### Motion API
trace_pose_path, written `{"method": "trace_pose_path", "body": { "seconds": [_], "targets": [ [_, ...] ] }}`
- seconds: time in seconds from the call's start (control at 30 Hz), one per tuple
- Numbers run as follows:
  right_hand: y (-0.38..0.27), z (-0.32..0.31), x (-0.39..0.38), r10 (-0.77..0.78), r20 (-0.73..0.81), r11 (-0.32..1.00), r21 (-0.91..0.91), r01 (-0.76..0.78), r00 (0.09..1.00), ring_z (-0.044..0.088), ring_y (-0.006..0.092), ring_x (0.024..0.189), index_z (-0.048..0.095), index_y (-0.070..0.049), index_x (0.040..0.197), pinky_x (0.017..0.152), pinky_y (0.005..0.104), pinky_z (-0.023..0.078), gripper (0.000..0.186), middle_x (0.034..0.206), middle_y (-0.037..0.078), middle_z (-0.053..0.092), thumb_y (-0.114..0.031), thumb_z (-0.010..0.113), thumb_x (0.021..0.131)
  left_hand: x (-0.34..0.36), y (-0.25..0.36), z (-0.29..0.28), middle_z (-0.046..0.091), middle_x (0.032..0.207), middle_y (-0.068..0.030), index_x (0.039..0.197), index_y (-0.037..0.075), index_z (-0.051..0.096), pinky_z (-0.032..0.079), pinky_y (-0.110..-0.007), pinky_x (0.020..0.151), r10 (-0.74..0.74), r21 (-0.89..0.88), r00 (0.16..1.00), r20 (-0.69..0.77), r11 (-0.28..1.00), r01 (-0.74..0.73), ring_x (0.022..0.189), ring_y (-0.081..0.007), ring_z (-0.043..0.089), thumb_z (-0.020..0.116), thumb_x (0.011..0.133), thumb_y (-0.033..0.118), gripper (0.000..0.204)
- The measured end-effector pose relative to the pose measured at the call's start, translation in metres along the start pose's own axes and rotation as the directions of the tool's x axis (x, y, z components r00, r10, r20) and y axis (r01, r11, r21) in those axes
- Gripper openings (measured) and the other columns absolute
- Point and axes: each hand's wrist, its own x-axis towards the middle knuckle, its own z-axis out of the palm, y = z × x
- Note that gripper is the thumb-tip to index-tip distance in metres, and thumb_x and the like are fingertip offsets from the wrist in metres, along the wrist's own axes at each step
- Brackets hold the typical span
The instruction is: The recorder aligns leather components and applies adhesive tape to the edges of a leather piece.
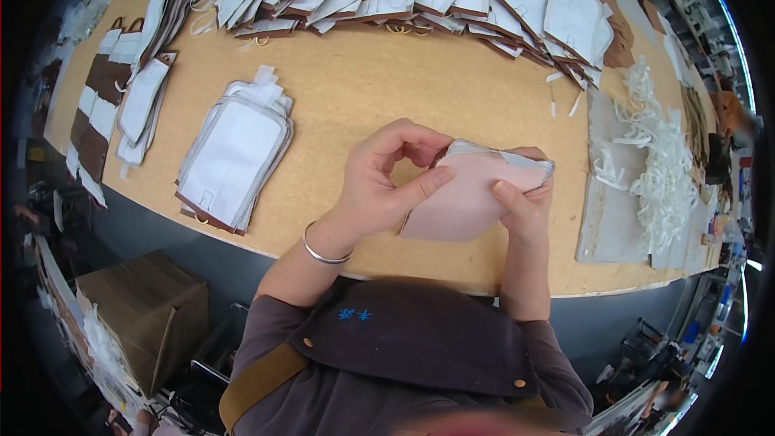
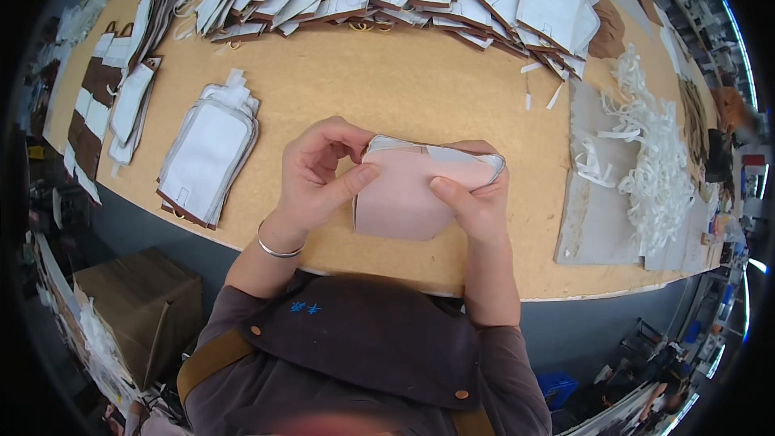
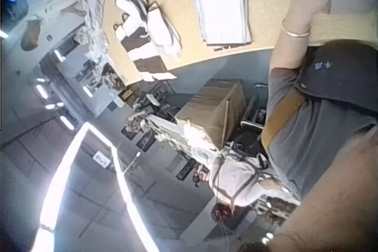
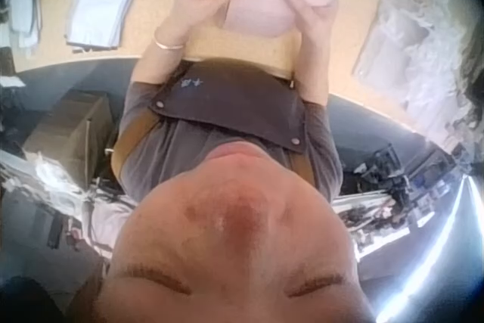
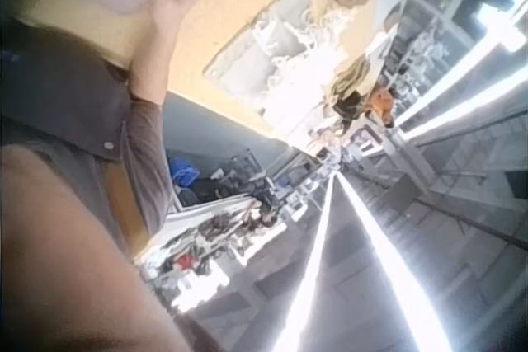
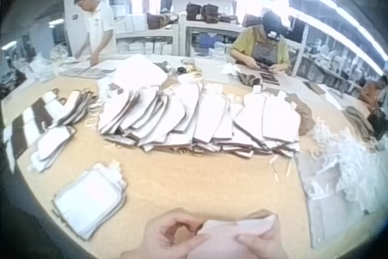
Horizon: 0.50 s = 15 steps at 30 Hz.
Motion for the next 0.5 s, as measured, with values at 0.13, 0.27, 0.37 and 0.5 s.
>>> {"method": "trace_pose_path", "body": {
  "seconds": [0.13, 0.27, 0.37, 0.5],
  "targets": [
    [-0.001, 0.002, -0.001, -0.007, 0.035, 1.0, -0.009, 0.008, 0.999, 0.059, 0.0139, 0.08, 0.054, 0.002, 0.098, 0.069, 0.027, 0.049, 0.034, 0.088, 0.01, 0.062, -0.002, 0.071, 0.068, 0.001, -0.001, -0.006, 0.058, 0.08, -0.0065, 0.093, 0.004, 0.058, 0.043, -0.024, 0.061, 0.249, 0.162, 0.964, 0.097, 0.951, -0.262, 0.07, -0.0139, 0.053, 0.069, 0.069, -0.001, 0.027],
    [0.0, 0.0, -0.002, -0.011, 0.057, 1.0, -0.01, 0.012, 0.998, 0.06, 0.0129, 0.079, 0.056, 0.003, 0.097, 0.068, 0.0255, 0.048, 0.034, 0.087, 0.009, 0.063, -0.001, 0.071, 0.067, 0.001, 0.008, -0.006, 0.056, 0.08, -0.0045, 0.094, 0.004, 0.058, 0.041, -0.023, 0.059, 0.513, 0.486, 0.822, 0.248, 0.668, -0.563, 0.069, -0.0123, 0.052, 0.068, 0.069, -0.001, 0.027],
    [-0.002, 0.0, -0.002, -0.016, 0.095, 1.0, 0.002, 0.016, 0.995, 0.06, 0.0124, 0.078, 0.057, 0.002, 0.097, 0.068, 0.0254, 0.048, 0.033, 0.086, 0.008, 0.064, -0.001, 0.072, 0.067, -0.003, 0.019, -0.007, 0.053, 0.075, -0.003, 0.092, 0.005, 0.059, 0.041, -0.022, 0.057, 0.179, 0.278, 0.975, 0.128, 0.938, -0.209, 0.065, -0.0121, 0.05, 0.067, 0.069, -0.001, 0.025],
    [-0.003, 0.002, -0.003, -0.003, 0.107, 1.0, 0.014, 0.001, 0.994, 0.06, 0.0118, 0.078, 0.057, 0.002, 0.096, 0.068, 0.0252, 0.048, 0.033, 0.086, 0.008, 0.064, 0.0, 0.073, 0.067, 0.003, 0.027, -0.01, 0.053, 0.079, -0.0064, 0.091, 0.002, 0.056, 0.038, -0.024, 0.06, -0.13, 0.018, 0.976, 0.177, 0.992, 0.129, 0.068, -0.0136, 0.049, 0.064, 0.068, -0.002, 0.025]
  ]
}}
